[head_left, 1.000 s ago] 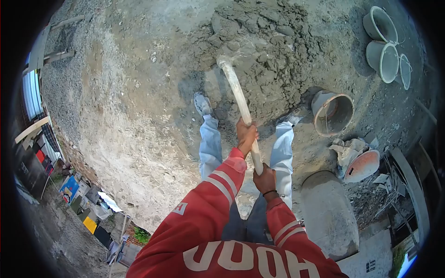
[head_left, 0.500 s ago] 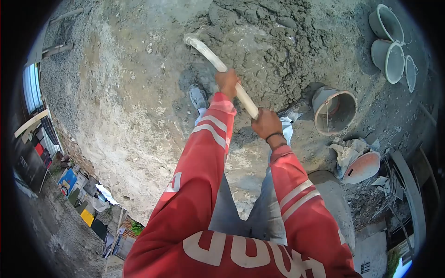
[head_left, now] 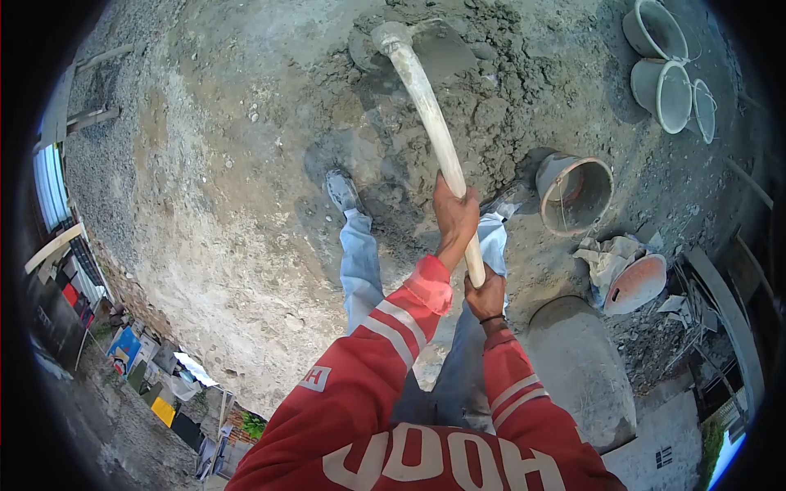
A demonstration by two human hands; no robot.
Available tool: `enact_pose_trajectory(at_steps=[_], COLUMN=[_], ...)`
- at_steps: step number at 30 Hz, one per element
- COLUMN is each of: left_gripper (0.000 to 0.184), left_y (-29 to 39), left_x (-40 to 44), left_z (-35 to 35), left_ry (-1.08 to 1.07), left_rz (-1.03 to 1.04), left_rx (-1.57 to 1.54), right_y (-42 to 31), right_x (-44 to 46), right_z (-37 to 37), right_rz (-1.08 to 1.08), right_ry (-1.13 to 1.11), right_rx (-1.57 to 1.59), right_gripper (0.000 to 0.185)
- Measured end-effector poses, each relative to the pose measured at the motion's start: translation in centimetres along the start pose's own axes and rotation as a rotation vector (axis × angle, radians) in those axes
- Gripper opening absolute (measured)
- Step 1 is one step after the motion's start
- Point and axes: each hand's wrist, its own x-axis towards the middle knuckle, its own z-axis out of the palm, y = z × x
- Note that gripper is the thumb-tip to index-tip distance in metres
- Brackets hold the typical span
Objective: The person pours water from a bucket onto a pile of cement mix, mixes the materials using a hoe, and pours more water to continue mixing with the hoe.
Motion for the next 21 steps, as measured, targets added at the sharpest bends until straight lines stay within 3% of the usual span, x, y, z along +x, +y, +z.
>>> enact_pose_trajectory(at_steps=[3,5,6,9,11,13,15,17,20,21], left_gripper=[0.024,0.02,0.02,0.022,0.027,0.035,0.039,0.034,0.024,0.023], left_y=[8.6,11.8,10.4,2.4,-2.1,-5.3,-4.7,-3.3,-5.9,-6.0], left_x=[2.9,6.3,9.5,15.4,14.4,11.0,6.9,3.8,1.0,0.1], left_z=[0.8,2.2,3.7,6.4,7.0,7.0,5.6,3.0,-1.9,-3.6], left_ry=[-0.003,0.014,0.013,0.082,-0.065,-0.049,-0.089,-0.161,-0.134,-0.145], left_rz=[0.093,0.172,0.165,0.442,0.016,-0.029,-0.153,-0.326,-0.35,-0.384], left_rx=[-0.196,-0.168,-0.162,0.046,0.421,0.5,0.433,0.298,0.02,-0.069], right_y=[-3.0,-5.1,-4.6,-2.9,-2.2,-1.7,-0.8,0.5,-0.1,1.0], right_x=[7.2,12.0,13.6,14.3,9.8,5.9,2.8,0.0,-4.3,-6.1], right_z=[-1.3,-1.7,-1.1,0.8,2.4,2.2,1.2,1.5,3.7,5.4], right_rz=[-0.148,-0.206,-0.198,0.003,0.16,0.315,0.338,0.301,0.226,0.129], right_ry=[0.031,0.074,0.07,-0.072,-0.03,-0.04,-0.124,-0.147,-0.16,-0.075], right_rx=[0.014,-0.04,-0.038,0.14,0.121,0.139,0.168,0.006,-0.031,-0.177], right_gripper=[0.027,0.025,0.025,0.026,0.029,0.029,0.031,0.034,0.036,0.032])
